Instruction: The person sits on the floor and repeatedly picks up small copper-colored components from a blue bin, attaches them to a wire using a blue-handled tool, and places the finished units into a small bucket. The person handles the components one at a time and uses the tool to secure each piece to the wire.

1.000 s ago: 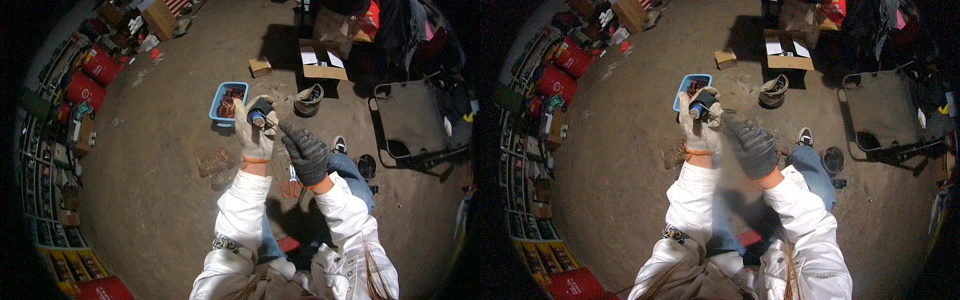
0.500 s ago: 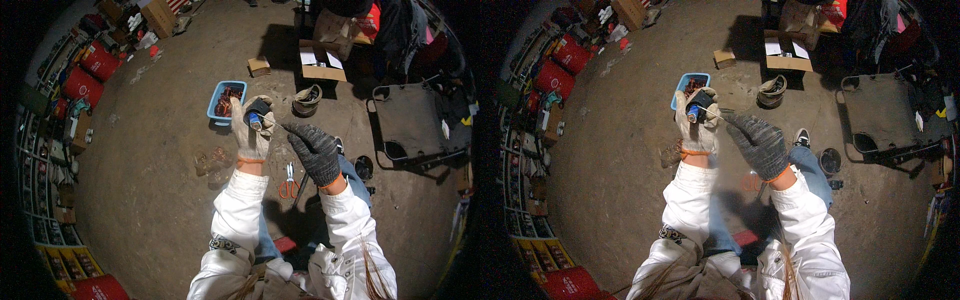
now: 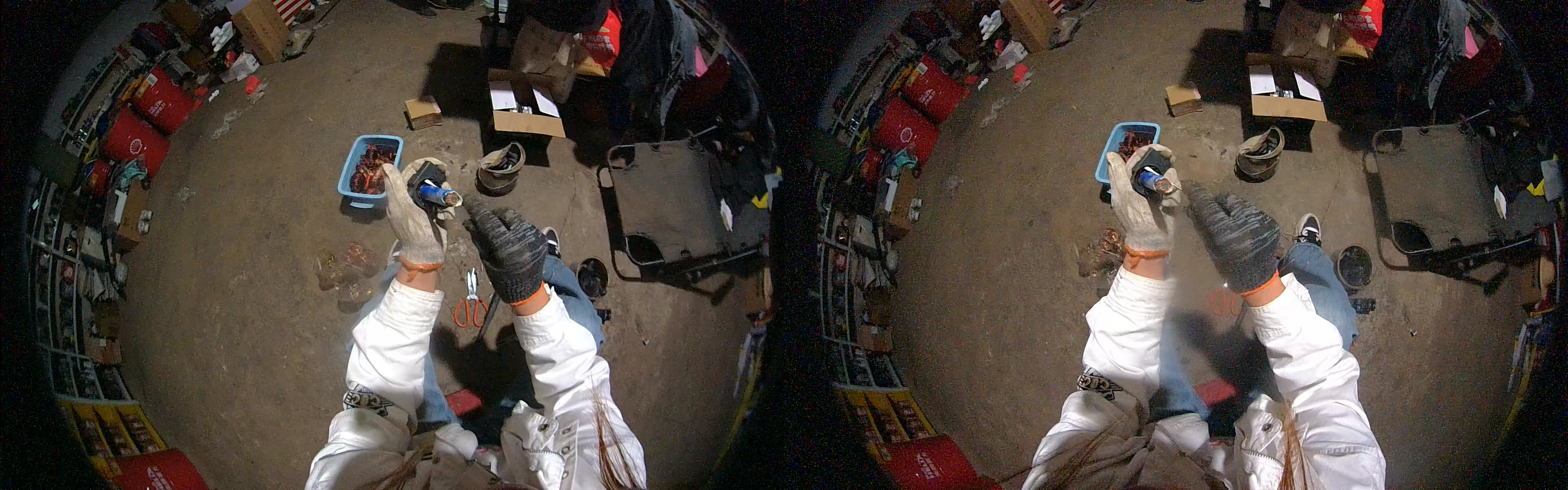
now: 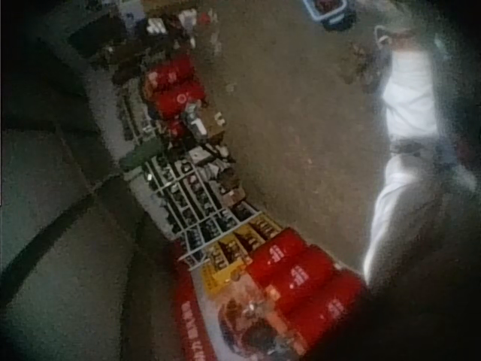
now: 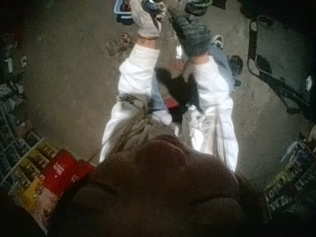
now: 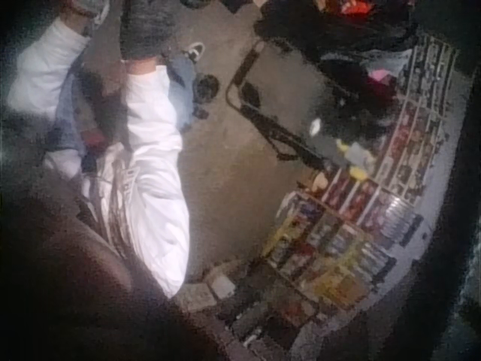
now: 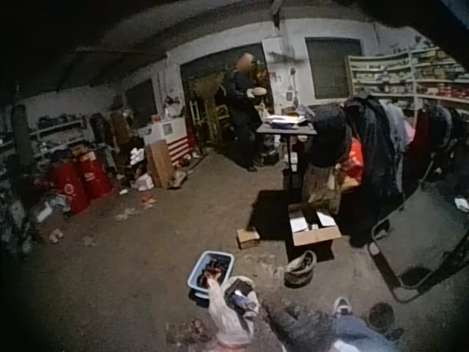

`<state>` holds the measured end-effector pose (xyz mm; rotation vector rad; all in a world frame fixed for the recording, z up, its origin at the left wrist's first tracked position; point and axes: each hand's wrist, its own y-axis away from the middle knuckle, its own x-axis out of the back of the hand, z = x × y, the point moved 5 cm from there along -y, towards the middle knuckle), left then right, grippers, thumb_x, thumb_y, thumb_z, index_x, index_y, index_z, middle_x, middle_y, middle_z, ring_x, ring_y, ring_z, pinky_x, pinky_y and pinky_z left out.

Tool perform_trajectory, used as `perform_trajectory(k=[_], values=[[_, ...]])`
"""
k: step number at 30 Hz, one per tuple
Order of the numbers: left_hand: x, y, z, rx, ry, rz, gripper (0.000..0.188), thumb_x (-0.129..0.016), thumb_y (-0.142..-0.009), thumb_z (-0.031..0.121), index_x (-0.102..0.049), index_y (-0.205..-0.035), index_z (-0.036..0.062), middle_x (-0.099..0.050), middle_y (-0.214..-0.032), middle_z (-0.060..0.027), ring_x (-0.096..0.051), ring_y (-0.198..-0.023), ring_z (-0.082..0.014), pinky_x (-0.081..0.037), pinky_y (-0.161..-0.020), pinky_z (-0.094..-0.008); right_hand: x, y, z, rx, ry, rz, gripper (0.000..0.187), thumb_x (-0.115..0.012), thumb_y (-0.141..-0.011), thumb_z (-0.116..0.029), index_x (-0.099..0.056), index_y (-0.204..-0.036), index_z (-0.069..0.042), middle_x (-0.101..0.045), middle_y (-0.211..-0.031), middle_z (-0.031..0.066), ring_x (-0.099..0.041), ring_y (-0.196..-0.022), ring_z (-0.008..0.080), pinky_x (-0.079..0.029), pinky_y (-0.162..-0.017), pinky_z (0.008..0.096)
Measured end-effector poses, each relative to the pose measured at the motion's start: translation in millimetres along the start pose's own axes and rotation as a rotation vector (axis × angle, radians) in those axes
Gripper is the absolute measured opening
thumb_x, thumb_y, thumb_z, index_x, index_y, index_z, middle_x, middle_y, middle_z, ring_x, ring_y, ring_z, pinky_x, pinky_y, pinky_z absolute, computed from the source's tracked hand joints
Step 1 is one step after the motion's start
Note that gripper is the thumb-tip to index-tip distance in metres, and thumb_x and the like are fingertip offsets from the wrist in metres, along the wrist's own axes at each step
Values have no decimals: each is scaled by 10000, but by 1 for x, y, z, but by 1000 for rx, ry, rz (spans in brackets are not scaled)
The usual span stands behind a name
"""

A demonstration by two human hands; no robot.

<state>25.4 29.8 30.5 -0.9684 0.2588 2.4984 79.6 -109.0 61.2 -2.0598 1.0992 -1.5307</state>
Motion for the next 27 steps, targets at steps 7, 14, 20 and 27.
perform_trajectory(k=[7, 14, 20, 27], values=[[11, -3, 4, -46, 22, 37, 552, -341, -974, 503, -593, -924, 14, -580, -747, -42, -523, -545, -101, -421, -452, -188, -1, -2, 4, -88, -337, 39, 238, -657, -823, -160, -671, -1046, -77, -662, -851, 134, -635, -718, 284, -505, -615, 349], [16, -6, 19, -293, -217, 79, 558, -323, -979, 502, -607, -925, 25, -611, -787, -46, -552, -622, -114, -464, -546, -203, 18, -8, 1, -171, -390, -124, 192, -653, -837, -90, -674, -1007, -3, -663, -798, 146, -636, -623, 196, -495, -563, 301], [14, -5, 13, -93, -17, 47, 535, -346, -973, 500, -597, -938, 29, -611, -790, -53, -563, -608, -119, -469, -511, -213, 16, -8, 4, -169, -433, -237, 198, -630, -858, -95, -669, -1022, 9, -664, -782, 133, -618, -581, 155, -492, -545, 283], [15, -6, 14, 13, -40, 146, 540, -378, -956, 523, -574, -964, 20, -610, -788, -95, -574, -571, -136, -460, -452, -231, 22, -9, 17, -245, -423, -229, 231, -648, -849, -124, -660, -1032, 15, -678, -815, 128, -643, -684, 155, -511, -614, 284]])
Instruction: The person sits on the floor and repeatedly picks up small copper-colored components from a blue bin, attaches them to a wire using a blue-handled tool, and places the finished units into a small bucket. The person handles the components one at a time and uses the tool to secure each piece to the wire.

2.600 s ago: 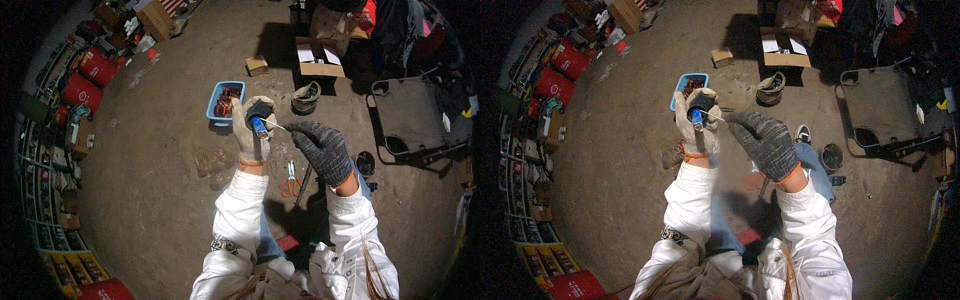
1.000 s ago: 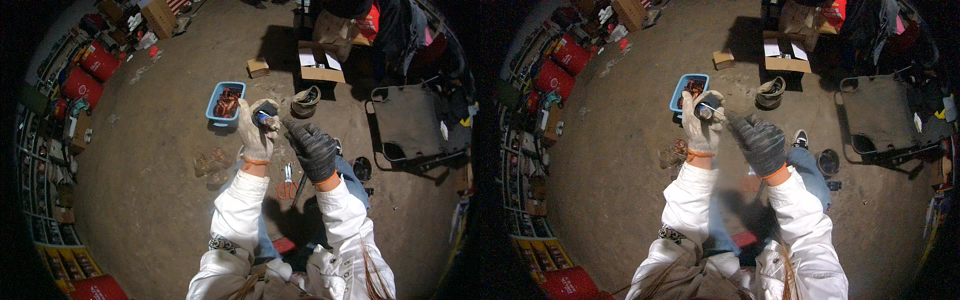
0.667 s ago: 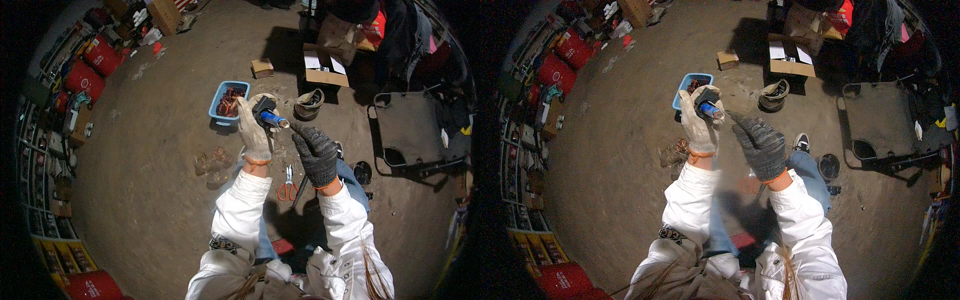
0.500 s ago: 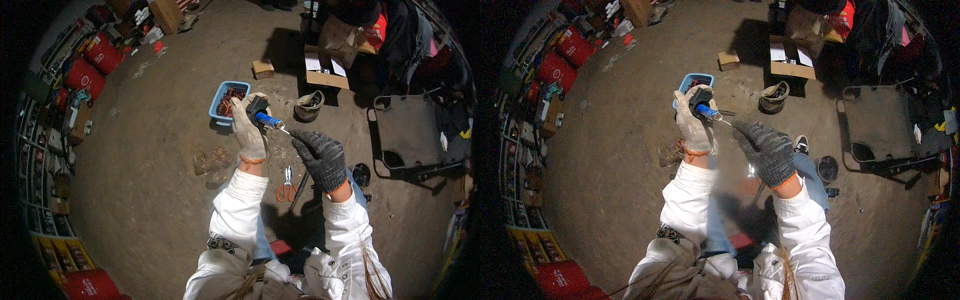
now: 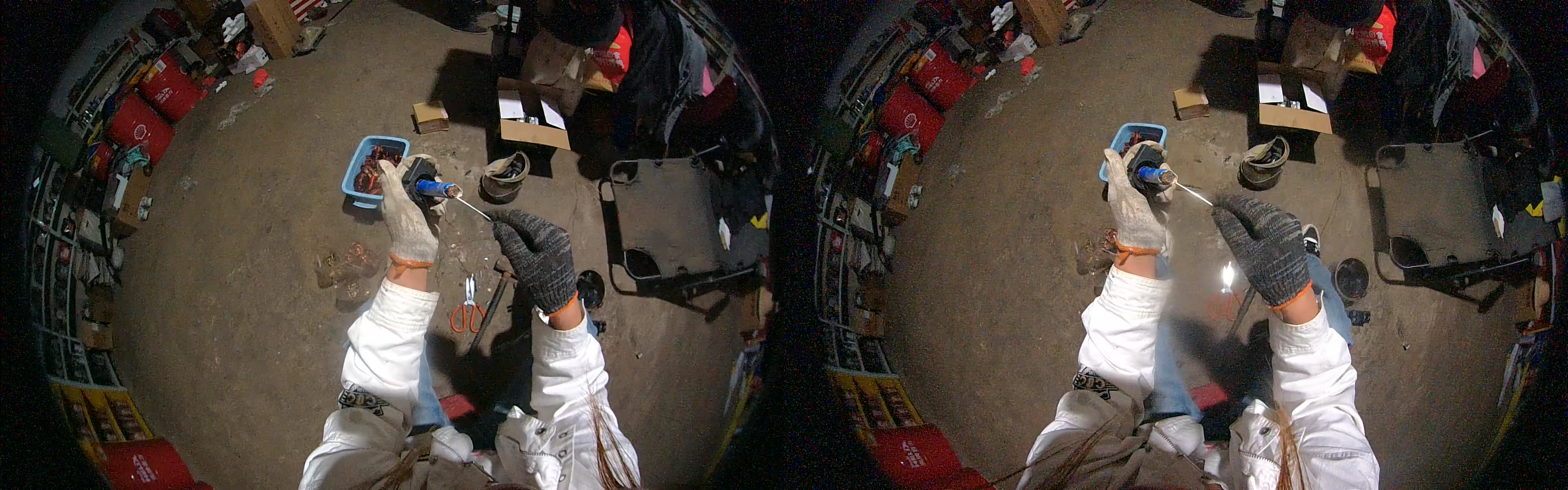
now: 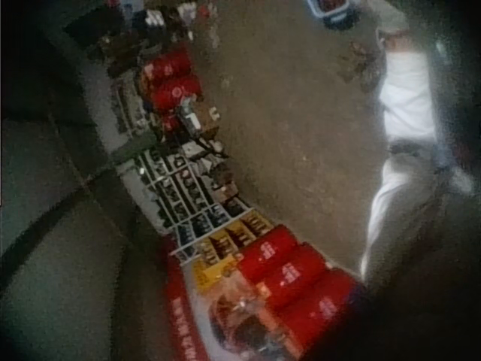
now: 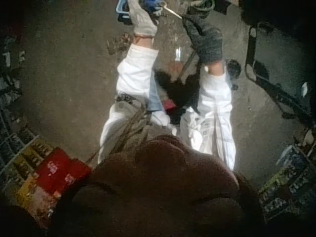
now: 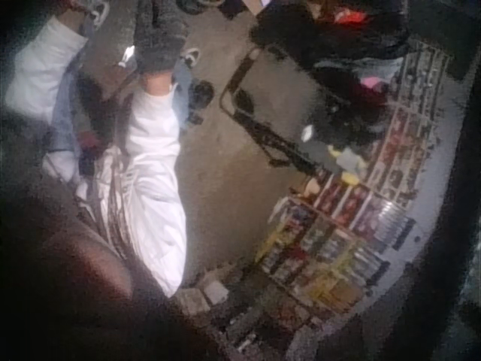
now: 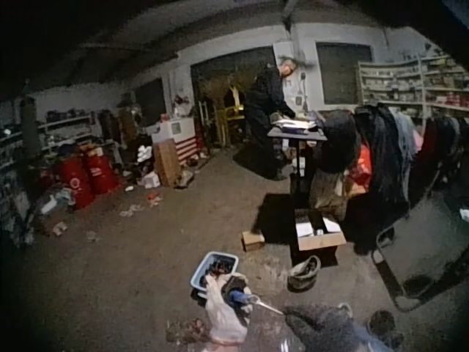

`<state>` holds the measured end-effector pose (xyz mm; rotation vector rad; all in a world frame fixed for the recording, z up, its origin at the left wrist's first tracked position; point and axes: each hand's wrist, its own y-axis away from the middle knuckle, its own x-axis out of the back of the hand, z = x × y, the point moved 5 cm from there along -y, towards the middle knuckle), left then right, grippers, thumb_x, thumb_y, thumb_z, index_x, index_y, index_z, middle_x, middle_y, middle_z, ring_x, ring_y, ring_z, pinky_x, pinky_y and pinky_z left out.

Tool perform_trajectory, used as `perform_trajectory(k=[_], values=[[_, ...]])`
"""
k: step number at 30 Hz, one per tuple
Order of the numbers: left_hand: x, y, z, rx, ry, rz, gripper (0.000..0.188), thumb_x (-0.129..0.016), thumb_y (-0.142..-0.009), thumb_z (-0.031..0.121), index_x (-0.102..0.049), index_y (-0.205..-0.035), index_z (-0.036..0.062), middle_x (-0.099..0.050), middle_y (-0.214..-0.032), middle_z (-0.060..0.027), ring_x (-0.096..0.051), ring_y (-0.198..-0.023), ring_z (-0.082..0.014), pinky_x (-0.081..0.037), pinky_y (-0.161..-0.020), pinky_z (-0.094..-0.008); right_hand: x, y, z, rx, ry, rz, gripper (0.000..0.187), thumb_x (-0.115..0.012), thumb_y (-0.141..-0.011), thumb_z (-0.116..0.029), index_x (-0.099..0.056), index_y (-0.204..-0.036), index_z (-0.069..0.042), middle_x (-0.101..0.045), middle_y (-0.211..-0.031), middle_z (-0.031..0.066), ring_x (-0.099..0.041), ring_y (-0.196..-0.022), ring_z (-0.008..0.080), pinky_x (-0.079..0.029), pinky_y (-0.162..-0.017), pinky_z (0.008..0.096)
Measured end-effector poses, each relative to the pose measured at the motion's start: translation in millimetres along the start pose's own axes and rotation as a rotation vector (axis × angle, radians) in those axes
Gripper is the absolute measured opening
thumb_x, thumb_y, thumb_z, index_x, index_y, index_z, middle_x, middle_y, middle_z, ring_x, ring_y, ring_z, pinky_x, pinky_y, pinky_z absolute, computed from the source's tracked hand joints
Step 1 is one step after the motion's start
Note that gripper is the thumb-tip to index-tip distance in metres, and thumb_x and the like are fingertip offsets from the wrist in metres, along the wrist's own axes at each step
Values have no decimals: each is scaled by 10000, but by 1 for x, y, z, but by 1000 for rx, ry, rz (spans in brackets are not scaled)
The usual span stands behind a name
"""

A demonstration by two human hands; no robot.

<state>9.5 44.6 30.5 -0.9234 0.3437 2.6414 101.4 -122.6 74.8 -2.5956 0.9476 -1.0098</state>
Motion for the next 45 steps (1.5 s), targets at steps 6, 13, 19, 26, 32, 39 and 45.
perform_trajectory(k=[6, 13, 19, 26, 32, 39, 45], values=[[-5, 6, 0, -173, -35, 22, 507, -384, -951, 529, -556, -1013, 55, -608, -783, -103, -573, -601, -127, -468, -501, -225, -24, -1, 13, -93, 124, -50, 349, -758, -755, -248, -630, -995, -28, -652, -813, 115, -618, -717, 187, -506, -674, 322], [21, -22, -12, 0, 134, 281, 318, -548, -914, 431, -545, -942, 114, -578, -781, -20, -534, -573, -115, -429, -456, -237, -2, -8, 30, -34, 301, -8, 411, -723, -765, -339, -635, -1011, -22, -648, -823, 194, -633, -760, 353, -504, -698, 385], [19, -24, -31, -168, -117, 148, 216, -538, -929, 297, -539, -1011, 98, -550, -885, -16, -525, -697, -100, -437, -499, -260, -15, -4, 0, 121, 134, 171, 406, -750, -750, -230, -610, -1067, -19, -662, -890, 161, -659, -804, 289, -515, -704, 355], [-1, -7, -47, -37, -136, -61, 247, -505, -957, 289, -536, -1063, 68, -520, -882, -10, -480, -704, -84, -437, -581, -247, -40, 2, 14, 47, 133, 170, 349, -725, -764, -212, -601, -1056, -67, -645, -902, 155, -653, -779, 312, -516, -659, 350], [-7, -3, -57, -140, -404, -173, 239, -494, -961, 280, -583, -1061, 82, -530, -878, 16, -493, -699, -79, -426, -577, -232, -46, -3, 29, -70, 132, 182, 303, -696, -788, -196, -600, -1037, -54, -654, -879, 173, -652, -767, 332, -510, -656, 378], [-11, 3, -58, -11, -361, -214, 262, -478, -965, 290, -617, -1016, 74, -588, -911, -14, -530, -818, -109, -452, -709, -252, -42, 1, 49, -115, 71, 98, 228, -631, -803, -139, -621, -997, -21, -645, -809, 196, -631, -701, 317, -486, -624, 355], [-27, 18, -26, -345, -687, -368, 281, -469, -957, 262, -591, -995, 11, -607, -934, -83, -548, -862, -166, -435, -781, -303, -38, 3, 69, -369, -73, 162, 197, -650, -812, -115, -643, -978, -8, -630, -753, 89, -567, -675, 115, -468, -624, 284]])
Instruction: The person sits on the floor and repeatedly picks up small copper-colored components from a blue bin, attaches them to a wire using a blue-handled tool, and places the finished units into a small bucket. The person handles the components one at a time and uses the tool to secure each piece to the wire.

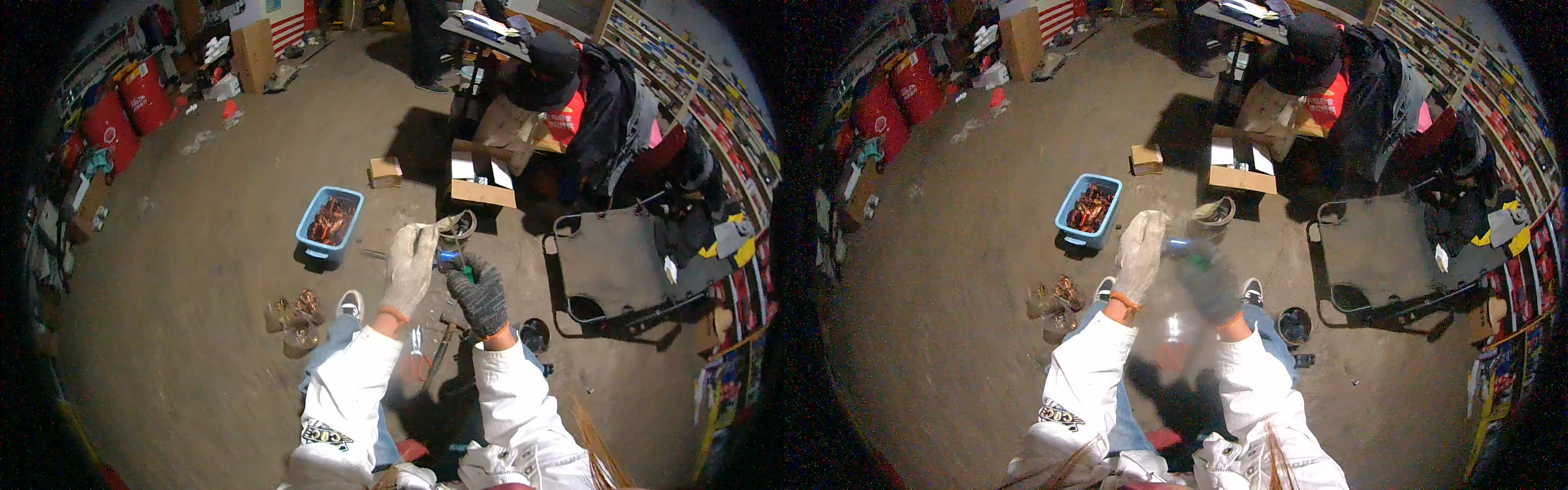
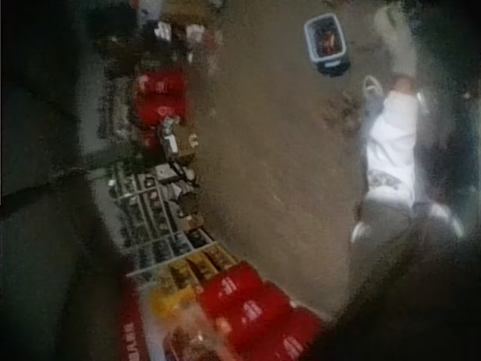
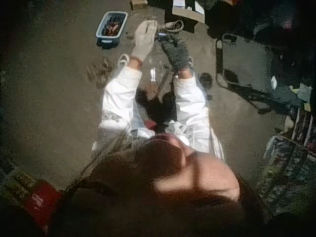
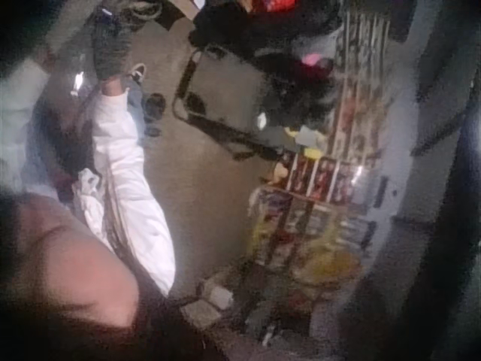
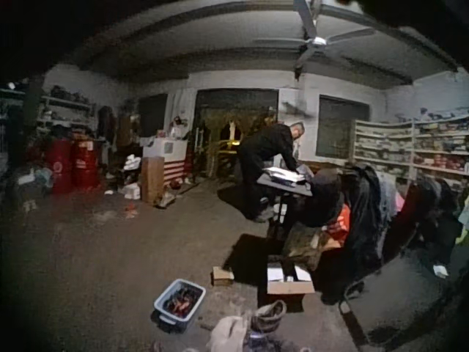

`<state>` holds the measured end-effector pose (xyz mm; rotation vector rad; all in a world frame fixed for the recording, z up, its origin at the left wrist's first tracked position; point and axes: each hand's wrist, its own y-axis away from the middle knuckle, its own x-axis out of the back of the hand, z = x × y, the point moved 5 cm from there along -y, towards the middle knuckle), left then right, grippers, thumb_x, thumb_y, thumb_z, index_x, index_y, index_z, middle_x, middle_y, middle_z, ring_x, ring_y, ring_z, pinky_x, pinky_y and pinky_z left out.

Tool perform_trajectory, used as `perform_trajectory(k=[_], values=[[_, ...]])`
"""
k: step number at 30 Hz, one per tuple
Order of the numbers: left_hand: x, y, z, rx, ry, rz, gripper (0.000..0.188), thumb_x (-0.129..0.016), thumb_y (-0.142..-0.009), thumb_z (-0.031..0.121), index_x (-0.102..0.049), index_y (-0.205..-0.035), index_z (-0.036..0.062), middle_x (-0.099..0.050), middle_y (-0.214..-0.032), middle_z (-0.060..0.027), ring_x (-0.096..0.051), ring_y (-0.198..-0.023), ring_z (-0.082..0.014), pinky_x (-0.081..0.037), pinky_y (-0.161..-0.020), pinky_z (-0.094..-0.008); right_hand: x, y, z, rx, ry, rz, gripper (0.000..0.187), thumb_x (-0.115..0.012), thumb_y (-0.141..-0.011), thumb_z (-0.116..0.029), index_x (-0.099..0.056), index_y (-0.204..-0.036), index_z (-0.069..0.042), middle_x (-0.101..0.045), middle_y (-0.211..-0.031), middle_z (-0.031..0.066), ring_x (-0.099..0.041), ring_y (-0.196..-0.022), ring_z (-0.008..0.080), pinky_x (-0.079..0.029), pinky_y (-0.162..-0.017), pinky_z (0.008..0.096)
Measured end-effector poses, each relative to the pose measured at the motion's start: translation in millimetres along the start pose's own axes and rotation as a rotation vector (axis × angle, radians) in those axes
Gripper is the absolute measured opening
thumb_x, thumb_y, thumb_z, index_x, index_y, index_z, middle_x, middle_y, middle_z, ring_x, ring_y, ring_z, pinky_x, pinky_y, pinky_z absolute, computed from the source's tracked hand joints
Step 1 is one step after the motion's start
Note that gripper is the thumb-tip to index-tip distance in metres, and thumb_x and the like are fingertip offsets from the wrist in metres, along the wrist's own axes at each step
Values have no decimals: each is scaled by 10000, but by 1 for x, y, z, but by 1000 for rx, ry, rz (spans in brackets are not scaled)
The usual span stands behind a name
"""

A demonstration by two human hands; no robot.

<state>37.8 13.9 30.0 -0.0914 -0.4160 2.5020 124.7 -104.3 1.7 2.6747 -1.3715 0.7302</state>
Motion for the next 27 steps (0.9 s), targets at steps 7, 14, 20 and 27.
perform_trajectory(k=[7, 14, 20, 27], values=[[11, -4, -12, 172, -8, 184, 304, -532, -915, 322, -591, -906, 23, -593, -860, -150, -571, -813, -276, -436, -738, -378, 8, 8, -39, 207, 125, -59, 194, -680, -801, -81, -637, -970, 5, -650, -748, 70, -572, -651, 84, -478, -619, 255], [16, -6, 2, 4, -64, 229, 263, -526, -908, 294, -597, -910, 40, -601, -893, -168, -573, -845, -346, -439, -741, -416, 13, 1, -42, 162, 36, -195, 120, -634, -837, -109, -655, -916, -22, -640, -750, 52, -546, -674, 86, -460, -614, 262], [27, -13, 3, 3, -10, 177, 268, -501, -928, 288, -591, -904, 37, -596, -866, -176, -562, -833, -363, -435, -730, -424, 9, 0, -44, 49, 45, -170, 149, -657, -855, -155, -647, -933, -29, -616, -732, 15, -529, -667, 67, -451, -600, 247], [12, -11, -1, 166, 326, -23, 513, -669, -810, 278, -534, -1208, -15, -600, -1064, -140, -575, -941, -187, -451, -849, -305, 14, 5, -48, -22, -145, -202, 156, -646, -862, -191, -644, -936, -54, -580, -695, -8, -505, -624, 66, -411, -553, 231]])
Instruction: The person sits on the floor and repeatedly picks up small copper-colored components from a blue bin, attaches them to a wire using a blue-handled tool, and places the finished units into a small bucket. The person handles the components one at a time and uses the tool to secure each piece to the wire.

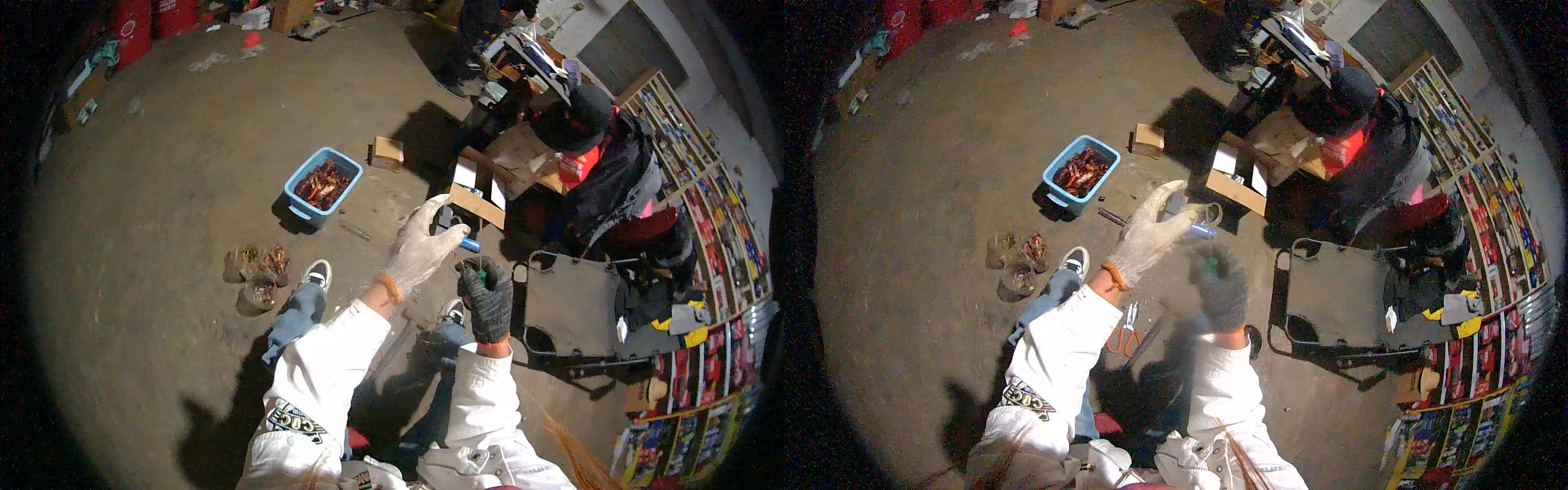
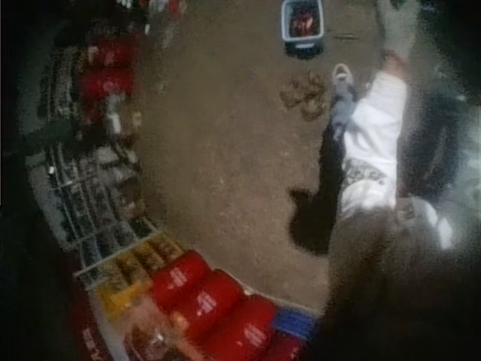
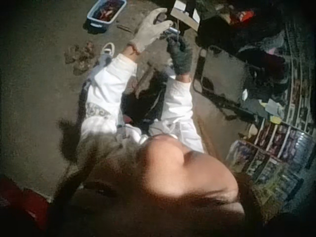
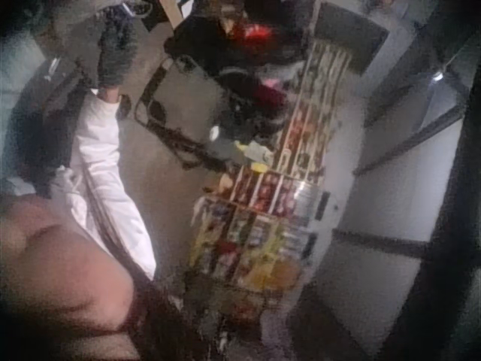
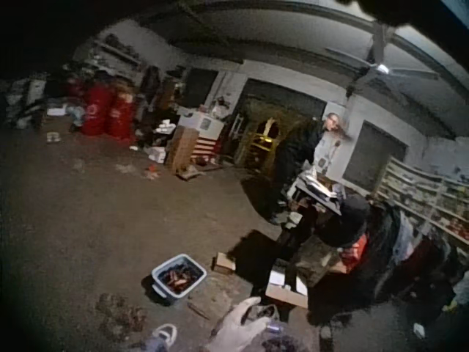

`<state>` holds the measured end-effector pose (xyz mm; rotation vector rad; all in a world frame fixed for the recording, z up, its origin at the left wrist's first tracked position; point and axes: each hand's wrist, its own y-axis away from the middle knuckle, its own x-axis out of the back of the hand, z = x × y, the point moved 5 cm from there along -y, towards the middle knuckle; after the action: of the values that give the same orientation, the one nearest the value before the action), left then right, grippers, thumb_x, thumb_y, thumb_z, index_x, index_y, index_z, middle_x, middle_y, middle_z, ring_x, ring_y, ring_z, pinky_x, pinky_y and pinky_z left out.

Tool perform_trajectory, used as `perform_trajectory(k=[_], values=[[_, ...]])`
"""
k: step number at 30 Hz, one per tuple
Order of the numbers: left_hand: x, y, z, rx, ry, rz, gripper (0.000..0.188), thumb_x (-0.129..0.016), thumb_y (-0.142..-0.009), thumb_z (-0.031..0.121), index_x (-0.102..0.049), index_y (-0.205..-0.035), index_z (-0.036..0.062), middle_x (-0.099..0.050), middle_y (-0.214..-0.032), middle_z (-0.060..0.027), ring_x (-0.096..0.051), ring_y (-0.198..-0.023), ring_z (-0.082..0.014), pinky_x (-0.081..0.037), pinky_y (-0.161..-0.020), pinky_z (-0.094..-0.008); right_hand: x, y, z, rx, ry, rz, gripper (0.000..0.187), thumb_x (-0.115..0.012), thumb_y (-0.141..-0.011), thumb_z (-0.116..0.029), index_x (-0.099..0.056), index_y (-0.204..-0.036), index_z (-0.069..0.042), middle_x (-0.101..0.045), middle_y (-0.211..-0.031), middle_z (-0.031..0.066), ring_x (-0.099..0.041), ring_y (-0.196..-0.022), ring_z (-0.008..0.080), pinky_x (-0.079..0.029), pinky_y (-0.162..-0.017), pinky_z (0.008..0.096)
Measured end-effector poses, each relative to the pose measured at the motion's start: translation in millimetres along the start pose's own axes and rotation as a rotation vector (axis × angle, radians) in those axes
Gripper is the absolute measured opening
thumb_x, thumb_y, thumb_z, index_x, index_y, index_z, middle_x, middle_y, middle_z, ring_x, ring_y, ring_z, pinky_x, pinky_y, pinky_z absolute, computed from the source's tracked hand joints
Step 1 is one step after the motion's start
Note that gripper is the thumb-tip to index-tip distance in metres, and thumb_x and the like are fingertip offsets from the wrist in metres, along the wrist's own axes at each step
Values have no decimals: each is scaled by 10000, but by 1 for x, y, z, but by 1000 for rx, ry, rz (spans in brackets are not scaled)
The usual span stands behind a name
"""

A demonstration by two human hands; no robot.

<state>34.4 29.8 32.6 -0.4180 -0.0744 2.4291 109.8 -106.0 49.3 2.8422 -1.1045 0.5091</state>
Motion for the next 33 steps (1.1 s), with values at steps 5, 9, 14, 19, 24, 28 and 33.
perform_trajectory(k=[5, 9, 14, 19, 24, 28, 33], values=[[-8, 1, 14, -86, 41, -130, 449, -647, -839, 219, -531, -1194, -30, -608, -1007, -89, -547, -922, -133, -445, -839, -281, 10, -3, 1, 41, -90, 121, 99, -654, -839, -127, -635, -861, -32, -534, -633, -21, -445, -534, 45, -321, -478, 201], [-7, 4, 16, -139, -41, -79, 384, -581, -899, 305, -567, -1161, 24, -587, -918, -29, -540, -778, -84, -465, -644, -232, 14, -7, 4, 135, 100, 198, 70, -660, -838, -79, -631, -864, -21, -564, -682, -6, -490, -590, 68, -387, -529, 225], [-2, 2, 1, -70, -73, 43, 334, -512, -936, 328, -585, -1126, 63, -581, -788, 20, -451, -560, -32, -344, -455, -184, 10, -3, 14, 41, 14, 92, 117, -655, -844, -90, -635, -919, -2, -619, -741, 38, -554, -655, 89, -451, -595, 241], [-1, 3, -12, 38, 137, 165, 332, -491, -940, 381, -608, -1053, 92, -585, -780, 4, -482, -516, -44, -360, -408, -182, 8, 0, 1, 32, 73, 42, 142, -656, -841, -91, -630, -951, -5, -637, -784, 47, -580, -695, 100, -474, -630, 250], [5, 1, -22, 314, 185, 268, 367, -525, -923, 407, -606, -1043, 70, -600, -875, -35, -534, -548, -91, -439, -445, -212, 4, -4, -10, 196, -172, 72, 259, -680, -826, -117, -600, -1050, -15, -636, -943, 66, -578, -850, 112, -484, -757, 259], [-10, -2, -7, 33, 158, 14, 408, -550, -913, 364, -572, -1140, 25, -557, -1062, -110, -560, -871, -149, -506, -730, -296, 8, -17, 5, 402, 211, 182, 397, -750, -767, -198, -605, -1105, -47, -651, -971, 101, -614, -900, 225, -495, -796, 312], [-32, 5, -13, -41, 140, -438, 754, -434, -894, 604, -333, -1396, 51, -280, -1436, -243, -309, -1321, -354, -399, -1014, -432, 57, -30, 26, 248, 676, 224, 320, -668, -835, -292, -638, -1040, -48, -670, -851, 142, -650, -819, 231, -503, -780, 330]])
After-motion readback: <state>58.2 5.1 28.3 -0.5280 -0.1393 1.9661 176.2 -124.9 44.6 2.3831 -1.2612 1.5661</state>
